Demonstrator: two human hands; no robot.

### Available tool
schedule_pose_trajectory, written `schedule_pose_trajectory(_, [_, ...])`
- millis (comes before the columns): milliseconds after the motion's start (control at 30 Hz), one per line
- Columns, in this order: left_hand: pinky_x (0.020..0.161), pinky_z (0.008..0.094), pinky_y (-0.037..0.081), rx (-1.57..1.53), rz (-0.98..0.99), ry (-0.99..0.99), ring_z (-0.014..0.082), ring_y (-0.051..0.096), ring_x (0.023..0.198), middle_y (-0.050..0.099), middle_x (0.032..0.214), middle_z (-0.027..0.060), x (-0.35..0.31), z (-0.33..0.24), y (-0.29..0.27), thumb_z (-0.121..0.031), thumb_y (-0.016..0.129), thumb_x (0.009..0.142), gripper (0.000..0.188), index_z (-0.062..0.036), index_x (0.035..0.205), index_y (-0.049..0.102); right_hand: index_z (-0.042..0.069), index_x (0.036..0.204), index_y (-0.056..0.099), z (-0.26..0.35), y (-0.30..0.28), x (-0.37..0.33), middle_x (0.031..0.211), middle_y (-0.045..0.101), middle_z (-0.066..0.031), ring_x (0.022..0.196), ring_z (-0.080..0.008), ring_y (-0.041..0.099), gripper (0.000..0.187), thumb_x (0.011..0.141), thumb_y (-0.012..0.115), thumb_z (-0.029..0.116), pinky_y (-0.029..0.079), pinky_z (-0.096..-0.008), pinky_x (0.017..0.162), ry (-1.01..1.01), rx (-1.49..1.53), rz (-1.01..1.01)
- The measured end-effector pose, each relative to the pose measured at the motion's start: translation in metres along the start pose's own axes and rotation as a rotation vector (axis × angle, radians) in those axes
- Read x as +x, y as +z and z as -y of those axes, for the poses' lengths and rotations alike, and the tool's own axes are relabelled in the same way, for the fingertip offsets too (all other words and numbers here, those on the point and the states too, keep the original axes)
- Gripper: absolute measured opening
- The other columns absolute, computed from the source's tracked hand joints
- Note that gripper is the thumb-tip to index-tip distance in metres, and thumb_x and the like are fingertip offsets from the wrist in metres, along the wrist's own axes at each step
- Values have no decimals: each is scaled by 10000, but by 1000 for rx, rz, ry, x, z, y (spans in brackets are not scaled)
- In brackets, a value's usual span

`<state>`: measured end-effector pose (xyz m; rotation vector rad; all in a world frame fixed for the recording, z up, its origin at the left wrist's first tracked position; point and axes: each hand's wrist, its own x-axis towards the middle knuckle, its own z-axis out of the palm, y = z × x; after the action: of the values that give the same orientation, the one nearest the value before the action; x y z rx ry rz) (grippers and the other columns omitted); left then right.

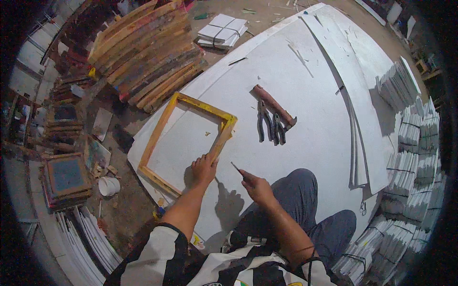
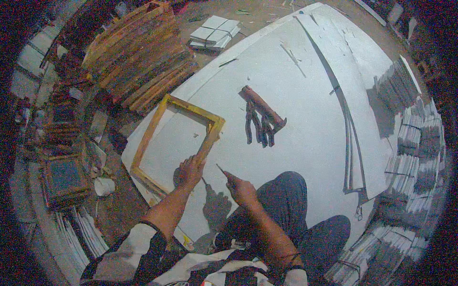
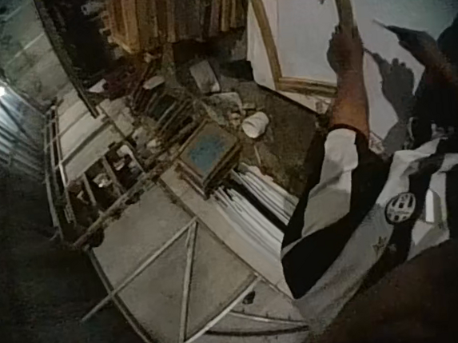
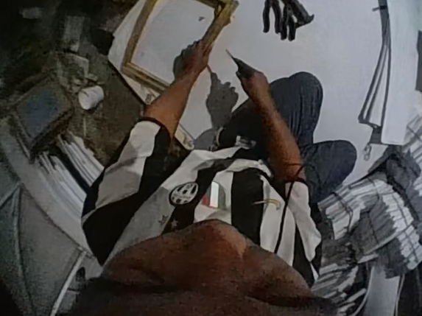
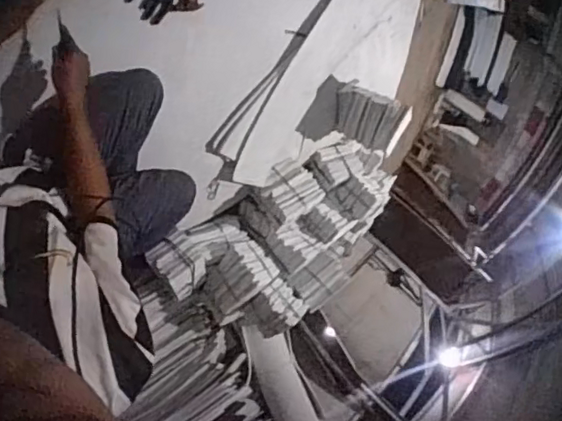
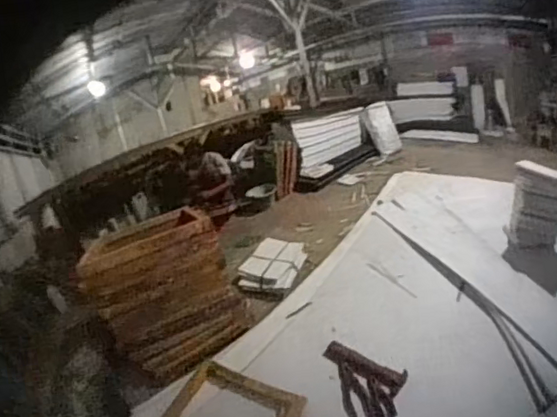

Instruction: The person sits on the floor and uses a utility knife to scrape yellow paint off a wooden frame. They then use pliers to pull out nails or staples from the frame.

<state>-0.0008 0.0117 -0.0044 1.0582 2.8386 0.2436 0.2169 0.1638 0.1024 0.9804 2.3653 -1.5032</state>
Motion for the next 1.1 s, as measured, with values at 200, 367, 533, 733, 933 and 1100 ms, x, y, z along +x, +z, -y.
schedule_pose_trajectory(200, [1119,619,318,-135,-64,-378,423,459,1343,536,1414,218,-1,-44,-15,-560,541,1019,545,-119,1333,605,307,1479,577,1,-21,0,1110,757,-201,997,-374,743,462,1021,619,266,588,-454,851,20,-92,-77])
schedule_pose_trajectory(367, [1216,681,142,-284,78,-744,518,129,1547,294,1605,308,-4,-47,-40,-595,436,1050,677,-146,1557,414,353,1499,533,36,-24,30,967,746,-217,863,-421,729,450,1050,541,322,578,-529,744,57,-317,-17])
schedule_pose_trajectory(533, [1209,701,153,-63,30,-722,521,104,1561,208,1652,315,-5,-39,1,-594,392,1055,696,-133,1576,396,370,1555,438,41,-10,74,860,722,-221,771,-428,724,486,1075,495,333,581,-553,674,21,-457,45])
schedule_pose_trajectory(733, [1200,717,177,-20,-41,-660,533,124,1554,195,1657,315,-12,-28,23,-581,414,1050,701,-129,1584,389,363,1533,488,52,-5,97,875,735,-235,780,-449,718,470,1064,510,329,556,-576,690,62,-454,67])
schedule_pose_trajectory(933, [1208,688,208,-11,-36,-674,538,131,1551,212,1649,319,-7,-30,21,-575,431,1047,690,-128,1573,418,354,1532,497,61,-8,97,871,731,-252,771,-466,713,467,1065,505,331,555,-590,684,68,-444,63])
schedule_pose_trajectory(1100, [1197,688,234,59,-164,-610,539,169,1541,271,1627,314,-12,-20,41,-568,458,1039,659,-131,1531,479,340,1534,499,72,-7,94,857,728,-252,777,-460,719,475,1059,504,316,558,-593,689,86,-465,66])
